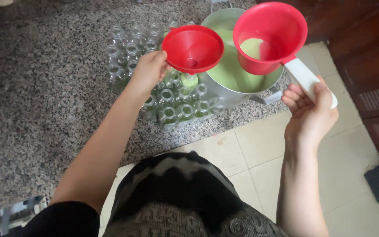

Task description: Filling small plastic bottles with a green liquid using a funnel and a ladle.

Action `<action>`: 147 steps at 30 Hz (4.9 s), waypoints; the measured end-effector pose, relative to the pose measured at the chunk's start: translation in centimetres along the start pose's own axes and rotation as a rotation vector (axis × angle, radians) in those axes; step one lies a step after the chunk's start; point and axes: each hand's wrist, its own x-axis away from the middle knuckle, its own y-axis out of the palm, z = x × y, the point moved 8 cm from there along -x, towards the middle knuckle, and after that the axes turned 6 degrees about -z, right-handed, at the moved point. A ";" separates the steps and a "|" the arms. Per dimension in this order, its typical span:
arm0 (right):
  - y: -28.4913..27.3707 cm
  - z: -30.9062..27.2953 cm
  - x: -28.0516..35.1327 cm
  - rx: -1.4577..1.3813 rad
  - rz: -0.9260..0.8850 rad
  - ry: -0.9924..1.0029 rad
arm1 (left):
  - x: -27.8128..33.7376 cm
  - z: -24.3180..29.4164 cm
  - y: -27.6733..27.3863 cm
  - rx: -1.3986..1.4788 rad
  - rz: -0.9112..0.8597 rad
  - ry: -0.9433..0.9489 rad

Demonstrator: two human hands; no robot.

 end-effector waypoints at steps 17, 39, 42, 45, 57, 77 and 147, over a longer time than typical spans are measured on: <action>-0.8 2.0 -0.2 -0.040 -0.036 0.073 | 1.8 -0.3 -1.7 0.080 0.072 -0.091; 1.4 1.9 -1.8 -0.051 -0.125 0.069 | 5.9 2.7 -4.5 -0.111 0.216 -0.031; 2.2 1.3 -1.5 -0.063 -0.141 0.057 | 5.5 1.5 -4.4 -0.131 0.185 -0.048; 2.8 0.9 -1.2 -0.075 -0.160 0.044 | 5.3 1.3 -3.9 -0.229 0.189 -0.084; 7.0 0.3 1.9 0.207 -0.552 -0.164 | 4.5 1.3 -3.0 -0.253 0.127 0.011; 8.6 -0.5 4.9 0.538 -0.661 -0.398 | 3.5 0.3 -3.7 -0.223 0.066 0.034; 0.7 6.6 -6.9 0.230 -0.201 0.110 | 8.1 -0.6 -1.7 -0.173 0.293 0.146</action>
